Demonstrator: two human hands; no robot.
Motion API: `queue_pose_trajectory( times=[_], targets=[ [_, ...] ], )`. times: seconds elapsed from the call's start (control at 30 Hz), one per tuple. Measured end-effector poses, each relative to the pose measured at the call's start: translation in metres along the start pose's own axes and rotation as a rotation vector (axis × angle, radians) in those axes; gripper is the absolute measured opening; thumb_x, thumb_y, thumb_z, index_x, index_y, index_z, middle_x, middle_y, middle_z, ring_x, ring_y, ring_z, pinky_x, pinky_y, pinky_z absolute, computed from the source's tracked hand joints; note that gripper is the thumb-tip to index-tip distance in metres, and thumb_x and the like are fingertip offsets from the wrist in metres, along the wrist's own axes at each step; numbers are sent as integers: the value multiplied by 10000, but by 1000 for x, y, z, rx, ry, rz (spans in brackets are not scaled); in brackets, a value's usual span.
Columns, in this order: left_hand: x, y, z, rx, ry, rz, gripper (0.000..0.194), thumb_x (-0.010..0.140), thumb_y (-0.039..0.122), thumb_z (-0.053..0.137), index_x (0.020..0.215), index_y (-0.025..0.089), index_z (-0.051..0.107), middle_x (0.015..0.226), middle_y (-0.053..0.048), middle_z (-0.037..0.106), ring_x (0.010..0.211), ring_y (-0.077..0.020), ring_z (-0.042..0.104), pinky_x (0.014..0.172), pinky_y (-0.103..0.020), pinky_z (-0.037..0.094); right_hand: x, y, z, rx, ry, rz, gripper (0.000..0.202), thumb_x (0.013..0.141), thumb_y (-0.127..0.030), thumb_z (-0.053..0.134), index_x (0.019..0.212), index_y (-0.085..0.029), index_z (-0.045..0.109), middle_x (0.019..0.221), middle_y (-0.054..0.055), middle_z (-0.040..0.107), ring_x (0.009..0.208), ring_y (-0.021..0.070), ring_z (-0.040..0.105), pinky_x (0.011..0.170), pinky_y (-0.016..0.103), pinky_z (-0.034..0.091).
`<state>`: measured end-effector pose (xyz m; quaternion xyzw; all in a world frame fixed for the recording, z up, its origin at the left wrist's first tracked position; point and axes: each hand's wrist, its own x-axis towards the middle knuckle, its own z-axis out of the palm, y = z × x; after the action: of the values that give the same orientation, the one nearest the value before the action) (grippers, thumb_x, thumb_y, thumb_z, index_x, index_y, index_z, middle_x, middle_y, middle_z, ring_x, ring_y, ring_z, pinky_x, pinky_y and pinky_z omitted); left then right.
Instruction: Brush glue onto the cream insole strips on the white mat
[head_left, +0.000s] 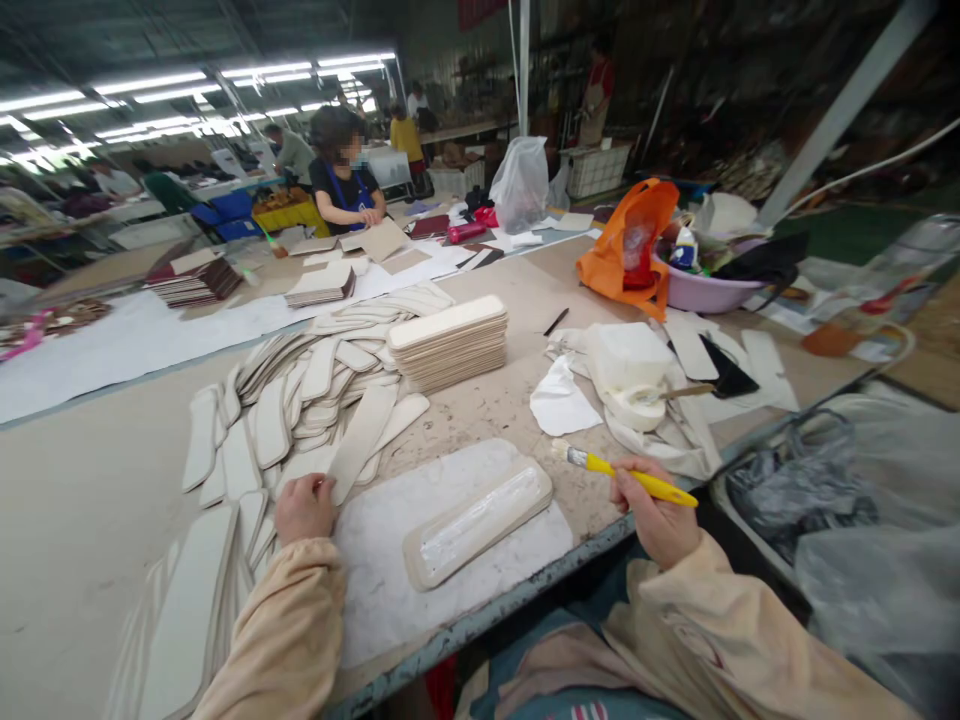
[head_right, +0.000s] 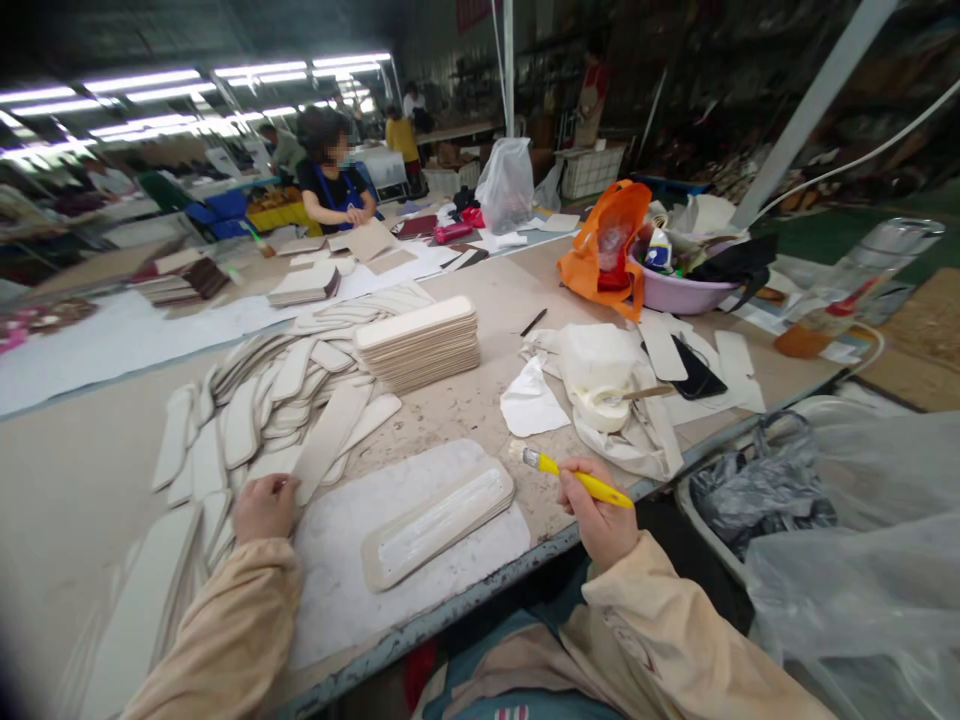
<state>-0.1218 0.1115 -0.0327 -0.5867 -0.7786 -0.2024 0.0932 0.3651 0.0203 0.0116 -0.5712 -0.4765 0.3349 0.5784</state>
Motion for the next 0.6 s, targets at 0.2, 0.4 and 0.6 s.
queue_pose_trajectory(
  times=[0.2,0.4,0.6],
  targets=[
    [-3,1,-13,3,34,52,279,832,371,456,745,198,657,825,-85,653,748,-218,582,670,-327,420,-1,4,-1,-1,-8,-17,241,839,-423,573,896,-188,567,576,-5,543,472,136,483,429,271,418],
    [-13,22,-44,-125,85,134,239,867,335,426,865,182,609,940,-83,657,894,-195,603,782,-303,448,-2,3,-1,45,53,-84,249,840,-398,590,967,-183,586,666,16,610,490,132,532,459,276,466],
    [-64,60,-95,-470,-31,261,155,826,333,536,867,199,602,760,3,647,678,-124,594,637,-212,456,4,0,7,126,-12,-82,219,859,-400,571,953,-202,582,951,75,664,811,193,655,674,332,550]
  ],
)
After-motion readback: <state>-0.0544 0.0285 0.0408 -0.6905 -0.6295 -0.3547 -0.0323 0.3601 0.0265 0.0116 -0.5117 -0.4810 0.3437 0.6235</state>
